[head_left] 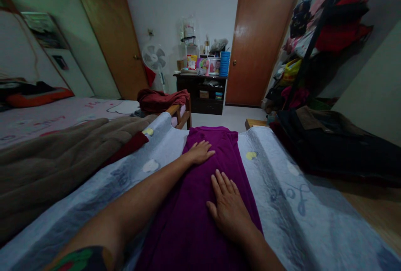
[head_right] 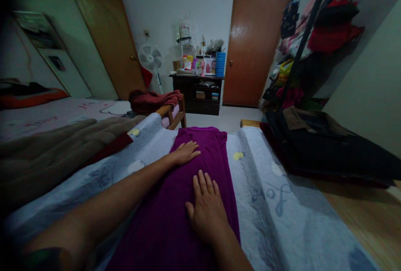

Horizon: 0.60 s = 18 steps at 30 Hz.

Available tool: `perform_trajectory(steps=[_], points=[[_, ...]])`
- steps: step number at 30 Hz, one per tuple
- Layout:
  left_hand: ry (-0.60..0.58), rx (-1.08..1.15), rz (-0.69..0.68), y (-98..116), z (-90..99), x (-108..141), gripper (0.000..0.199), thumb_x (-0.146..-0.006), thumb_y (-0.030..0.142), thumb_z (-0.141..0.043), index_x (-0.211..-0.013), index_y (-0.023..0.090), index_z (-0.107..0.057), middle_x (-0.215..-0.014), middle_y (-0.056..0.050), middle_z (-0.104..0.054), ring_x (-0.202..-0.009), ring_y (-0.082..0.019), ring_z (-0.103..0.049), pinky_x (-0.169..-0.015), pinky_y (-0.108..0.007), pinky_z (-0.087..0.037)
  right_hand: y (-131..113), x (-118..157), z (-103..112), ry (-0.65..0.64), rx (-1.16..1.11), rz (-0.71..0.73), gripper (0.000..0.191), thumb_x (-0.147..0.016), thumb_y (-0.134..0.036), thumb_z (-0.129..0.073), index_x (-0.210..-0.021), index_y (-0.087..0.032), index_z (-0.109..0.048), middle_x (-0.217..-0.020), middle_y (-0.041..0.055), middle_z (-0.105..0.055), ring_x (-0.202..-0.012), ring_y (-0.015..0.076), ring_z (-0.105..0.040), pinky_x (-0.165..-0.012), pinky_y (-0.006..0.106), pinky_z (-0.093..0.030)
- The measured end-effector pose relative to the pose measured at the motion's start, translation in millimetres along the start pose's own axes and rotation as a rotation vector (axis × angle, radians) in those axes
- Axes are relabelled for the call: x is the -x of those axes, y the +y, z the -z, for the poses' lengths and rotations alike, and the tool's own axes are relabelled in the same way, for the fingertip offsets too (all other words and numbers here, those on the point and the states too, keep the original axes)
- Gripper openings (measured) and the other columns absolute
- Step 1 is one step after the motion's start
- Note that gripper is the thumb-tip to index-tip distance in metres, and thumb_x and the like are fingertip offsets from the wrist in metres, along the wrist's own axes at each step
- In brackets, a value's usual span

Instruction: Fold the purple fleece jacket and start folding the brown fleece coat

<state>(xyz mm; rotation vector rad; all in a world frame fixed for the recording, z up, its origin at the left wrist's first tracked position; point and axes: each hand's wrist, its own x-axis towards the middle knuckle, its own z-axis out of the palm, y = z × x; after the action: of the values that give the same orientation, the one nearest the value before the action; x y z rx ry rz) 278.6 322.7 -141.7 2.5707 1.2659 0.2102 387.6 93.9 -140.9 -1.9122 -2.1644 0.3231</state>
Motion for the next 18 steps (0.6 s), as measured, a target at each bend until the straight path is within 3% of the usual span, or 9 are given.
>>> perform_trajectory(steps=[2, 5, 11, 15, 18], points=[[-0.105, -0.003, 0.021, 1, -10.7, 4, 0.063, -0.092, 0.063, -0.031, -0.141, 0.027, -0.042, -0.157, -0.008, -0.028, -0.146, -0.026, -0.019, -0.115, -0.051, -0.017, -1, 0, 2, -0.005, 0.006, -0.006, 0.070, -0.091, -0.045, -0.044, -0.153, -0.019, -0.023, -0.159, 0.0039, -0.006, -0.147, 0.0265, -0.008, -0.119, 0.048, -0.014], [-0.125, -0.001, 0.079, 0, -16.8, 4, 0.069, -0.091, 0.067, -0.026, -0.145, 0.026, -0.037, -0.160, -0.009, -0.018, -0.148, -0.027, -0.011, -0.116, -0.053, -0.011, -3, 0, 4, -0.018, 0.014, -0.018, 0.071, -0.091, -0.043, -0.044, -0.153, -0.016, -0.023, -0.159, 0.0054, -0.008, -0.147, 0.0268, -0.010, -0.118, 0.048, -0.015], [-0.100, 0.002, 0.124, 13, 3.8, 12, 0.066, -0.095, 0.059, -0.021, -0.146, 0.020, -0.036, -0.158, -0.012, -0.024, -0.146, -0.027, -0.018, -0.115, -0.051, -0.017, -4, 0, 5, -0.028, 0.028, -0.013, 0.071, -0.091, -0.045, -0.041, -0.153, -0.015, -0.023, -0.160, 0.0069, -0.008, -0.147, 0.0267, -0.009, -0.118, 0.048, -0.014], [-0.056, 0.013, 0.107, 32, 17.6, 55, 0.057, -0.097, 0.049, -0.020, -0.146, 0.024, -0.034, -0.157, -0.007, -0.028, -0.146, -0.024, -0.020, -0.115, -0.053, -0.019, -3, 0, 4, -0.021, 0.040, -0.007, 0.071, -0.092, -0.046, -0.039, -0.153, -0.014, -0.022, -0.160, 0.0075, -0.009, -0.147, 0.0262, -0.009, -0.117, 0.047, -0.013], [-0.015, -0.033, 0.009, 46, 10.3, 108, 0.053, -0.095, 0.038, -0.032, -0.147, 0.027, -0.034, -0.158, -0.004, -0.025, -0.147, -0.023, -0.016, -0.117, -0.052, -0.014, -2, 0, 3, -0.008, 0.042, 0.000, 0.072, -0.091, -0.045, -0.040, -0.153, -0.012, -0.022, -0.160, 0.0078, -0.009, -0.147, 0.0261, -0.009, -0.117, 0.046, -0.013]])
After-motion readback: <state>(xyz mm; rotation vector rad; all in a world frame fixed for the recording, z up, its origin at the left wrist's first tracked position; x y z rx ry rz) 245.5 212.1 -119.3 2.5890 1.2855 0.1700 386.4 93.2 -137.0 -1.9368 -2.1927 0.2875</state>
